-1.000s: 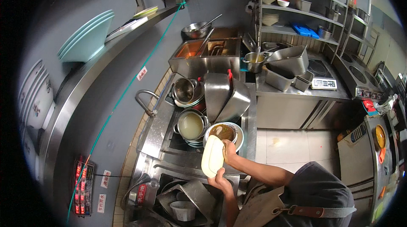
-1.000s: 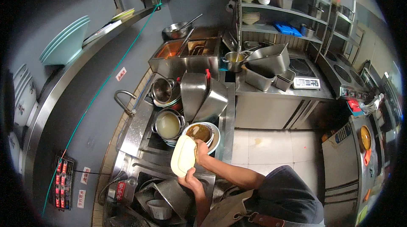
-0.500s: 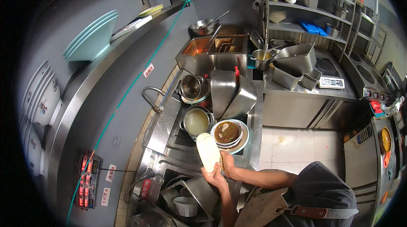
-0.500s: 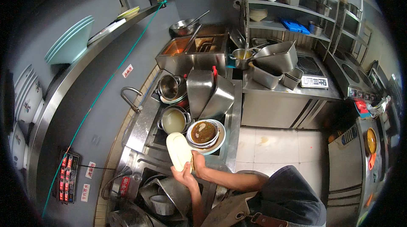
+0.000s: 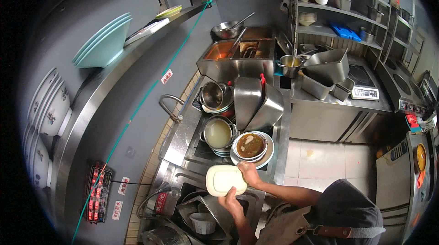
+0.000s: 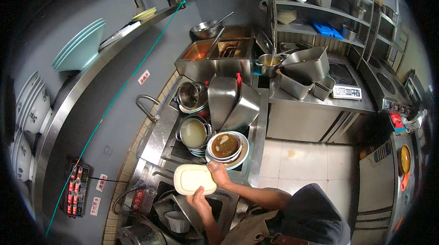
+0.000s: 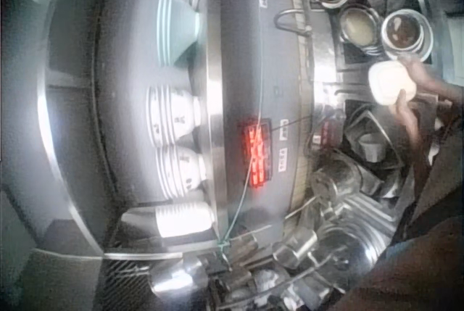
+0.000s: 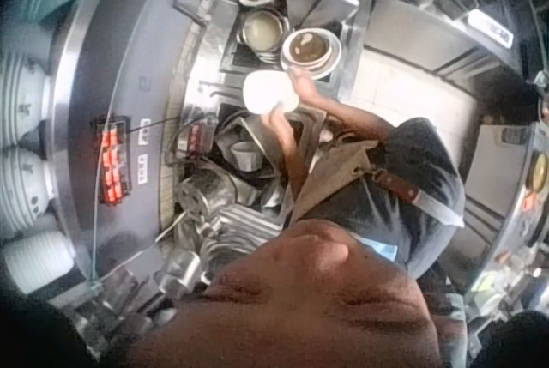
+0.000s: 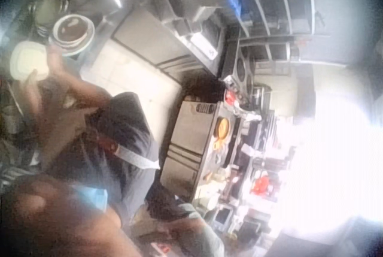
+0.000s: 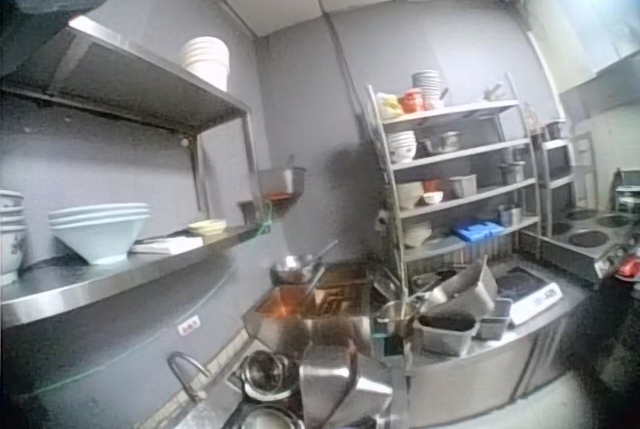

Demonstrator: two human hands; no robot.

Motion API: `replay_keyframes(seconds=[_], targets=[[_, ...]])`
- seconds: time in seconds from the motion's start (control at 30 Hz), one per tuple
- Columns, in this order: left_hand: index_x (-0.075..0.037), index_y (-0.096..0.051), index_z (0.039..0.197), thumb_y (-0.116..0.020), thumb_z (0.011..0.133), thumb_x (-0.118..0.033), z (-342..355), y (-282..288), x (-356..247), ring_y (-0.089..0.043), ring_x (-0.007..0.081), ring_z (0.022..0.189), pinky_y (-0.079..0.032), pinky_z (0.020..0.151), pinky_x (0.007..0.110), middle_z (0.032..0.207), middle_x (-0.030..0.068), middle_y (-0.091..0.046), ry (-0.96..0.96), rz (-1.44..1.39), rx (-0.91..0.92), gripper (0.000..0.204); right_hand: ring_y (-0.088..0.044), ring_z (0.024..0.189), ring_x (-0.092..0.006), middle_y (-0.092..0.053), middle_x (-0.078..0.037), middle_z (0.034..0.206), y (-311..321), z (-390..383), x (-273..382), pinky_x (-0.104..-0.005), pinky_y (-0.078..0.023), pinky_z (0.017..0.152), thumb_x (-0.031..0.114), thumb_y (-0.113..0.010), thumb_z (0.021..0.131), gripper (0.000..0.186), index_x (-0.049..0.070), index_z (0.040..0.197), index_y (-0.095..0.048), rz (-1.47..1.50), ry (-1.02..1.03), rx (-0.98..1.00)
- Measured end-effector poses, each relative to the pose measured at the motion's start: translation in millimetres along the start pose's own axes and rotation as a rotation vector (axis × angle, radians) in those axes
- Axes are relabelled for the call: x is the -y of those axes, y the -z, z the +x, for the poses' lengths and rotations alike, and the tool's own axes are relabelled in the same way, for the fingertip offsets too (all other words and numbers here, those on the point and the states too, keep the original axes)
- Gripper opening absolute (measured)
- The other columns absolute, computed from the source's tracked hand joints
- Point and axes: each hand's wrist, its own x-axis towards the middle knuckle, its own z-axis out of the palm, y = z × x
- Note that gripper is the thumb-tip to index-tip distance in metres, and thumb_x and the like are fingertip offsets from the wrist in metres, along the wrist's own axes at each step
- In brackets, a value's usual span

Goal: The person washes various kitchen items including plates, bowls, and metal pots in a commercial kitchen sink using a sponge and running water. They scrub each item and place them in a drying area.

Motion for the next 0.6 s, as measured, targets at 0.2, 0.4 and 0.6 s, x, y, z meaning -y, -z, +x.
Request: replay_keyframes(seconds=[0.2,0.4,0.6], targets=[[0.005,-0.050,0.104,-0.057,0.065,0.002,20,5,-48,-0.056,0.0245,0.086,-0.046,0.077,0.034,0.093,0.0160,-0.057,-0.055,0.166,-0.001,0.040,-0.051,0.059,-0.0330,-0.055,-0.020,0.067,8,-10,11,-0.0395,-0.042,0.060,0.018,-0.046,0.088,0.025,-0.003,0.078,-0.054,-0.269,0.436,0.113],[0.008,-0.054,0.110,-0.059,0.063,0.000,29,33,-56,-0.057,0.0254,0.092,-0.042,0.082,0.031,0.101,0.0159,-0.060,0.287,0.305,0.240,0.048,-0.055,0.062,-0.0355,-0.054,-0.019,0.068,23,5,15,-0.0420,-0.044,0.059,0.018,-0.047,0.083,0.019,0.001,0.076,-0.054,-0.394,0.352,0.330],[0.011,-0.054,0.102,-0.062,0.058,0.004,32,33,-60,-0.060,0.0268,0.084,-0.047,0.077,0.032,0.094,0.0189,-0.060,0.197,0.210,0.205,0.045,-0.054,0.060,-0.0356,-0.055,-0.018,0.067,21,15,58,-0.0429,-0.043,0.058,0.017,-0.044,0.084,0.020,0.000,0.075,-0.051,-0.431,0.442,0.470]])
